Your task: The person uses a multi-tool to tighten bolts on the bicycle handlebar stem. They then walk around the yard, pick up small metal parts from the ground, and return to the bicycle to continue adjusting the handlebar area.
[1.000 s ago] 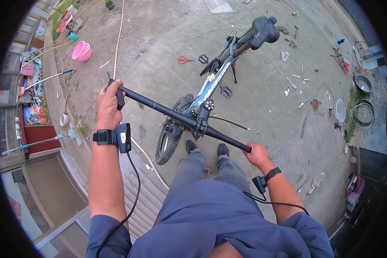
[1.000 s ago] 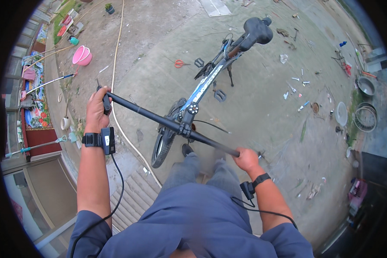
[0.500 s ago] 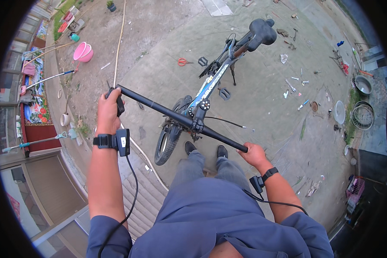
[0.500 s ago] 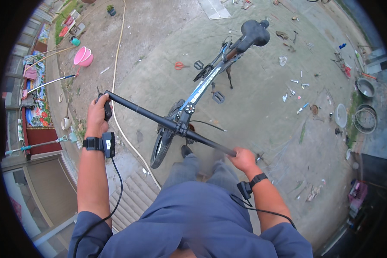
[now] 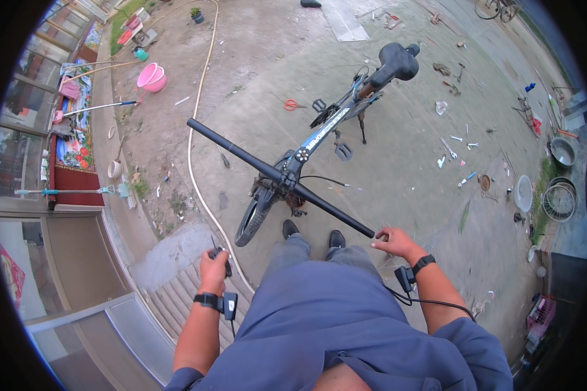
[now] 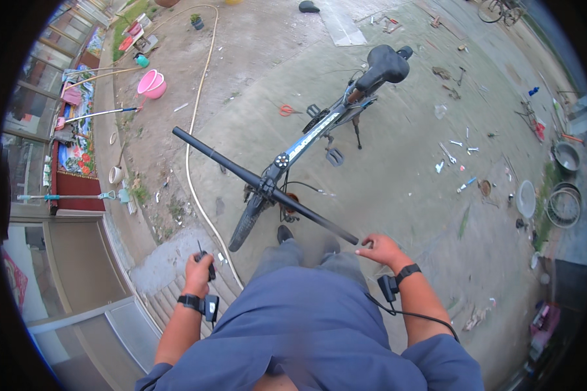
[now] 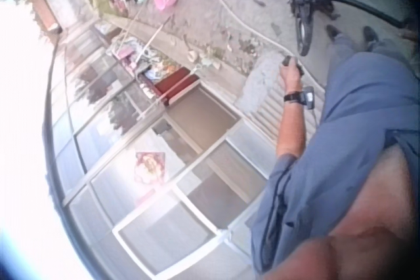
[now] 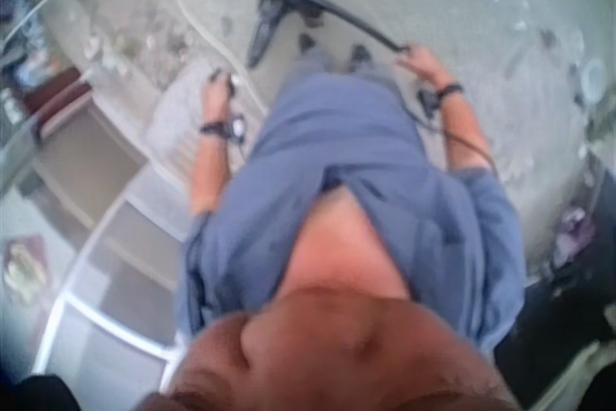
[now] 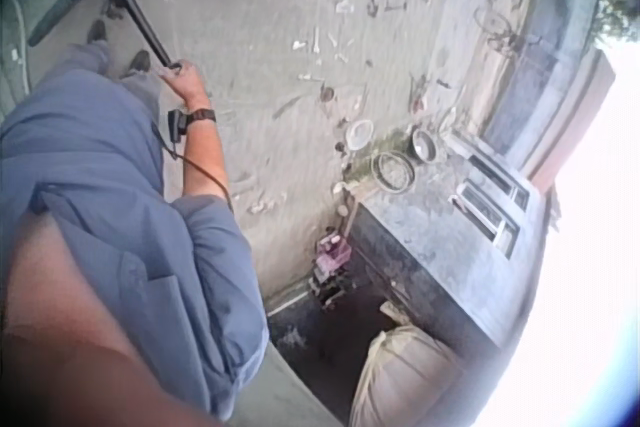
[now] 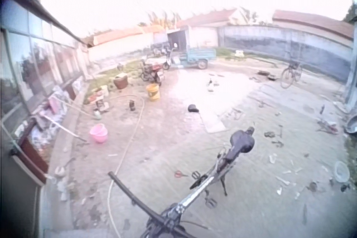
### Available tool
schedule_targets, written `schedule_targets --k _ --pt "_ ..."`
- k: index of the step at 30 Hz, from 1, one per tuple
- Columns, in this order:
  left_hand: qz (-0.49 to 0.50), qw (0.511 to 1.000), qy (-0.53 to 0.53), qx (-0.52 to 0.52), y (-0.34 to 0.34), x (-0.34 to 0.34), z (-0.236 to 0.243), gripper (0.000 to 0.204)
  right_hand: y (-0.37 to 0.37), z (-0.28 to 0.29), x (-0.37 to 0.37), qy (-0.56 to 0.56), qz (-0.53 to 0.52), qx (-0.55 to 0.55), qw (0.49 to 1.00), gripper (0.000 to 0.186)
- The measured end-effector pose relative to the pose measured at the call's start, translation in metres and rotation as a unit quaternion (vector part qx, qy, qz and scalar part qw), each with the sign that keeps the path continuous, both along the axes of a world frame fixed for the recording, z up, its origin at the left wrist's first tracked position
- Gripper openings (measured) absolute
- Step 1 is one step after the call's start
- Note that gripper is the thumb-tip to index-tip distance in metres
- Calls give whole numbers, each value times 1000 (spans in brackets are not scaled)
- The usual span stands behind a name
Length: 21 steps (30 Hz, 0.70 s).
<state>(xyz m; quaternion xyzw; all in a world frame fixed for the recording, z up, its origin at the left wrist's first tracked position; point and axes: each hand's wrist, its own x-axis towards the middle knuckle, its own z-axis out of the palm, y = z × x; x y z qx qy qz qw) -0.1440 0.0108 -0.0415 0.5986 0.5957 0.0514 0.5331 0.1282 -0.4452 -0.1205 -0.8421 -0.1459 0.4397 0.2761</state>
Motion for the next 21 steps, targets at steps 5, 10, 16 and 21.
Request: schedule_targets --k 5,10,16,21 --pt "-82 993 66 56 -59 -51 -17 43 -62 -12 -5 114 -90 -1 989 58" --pt "-105 989 98 28 -87 -54 -2 53 -94 -13 -17 181 -227 32 956 52" --pt "-146 983 108 36 -78 -27 11 53 -99 -11 -32 209 -345 59 913 40" --pt "-228 966 117 40 -60 -3 5 59 -99 -4 -50 196 -384 69 900 38"
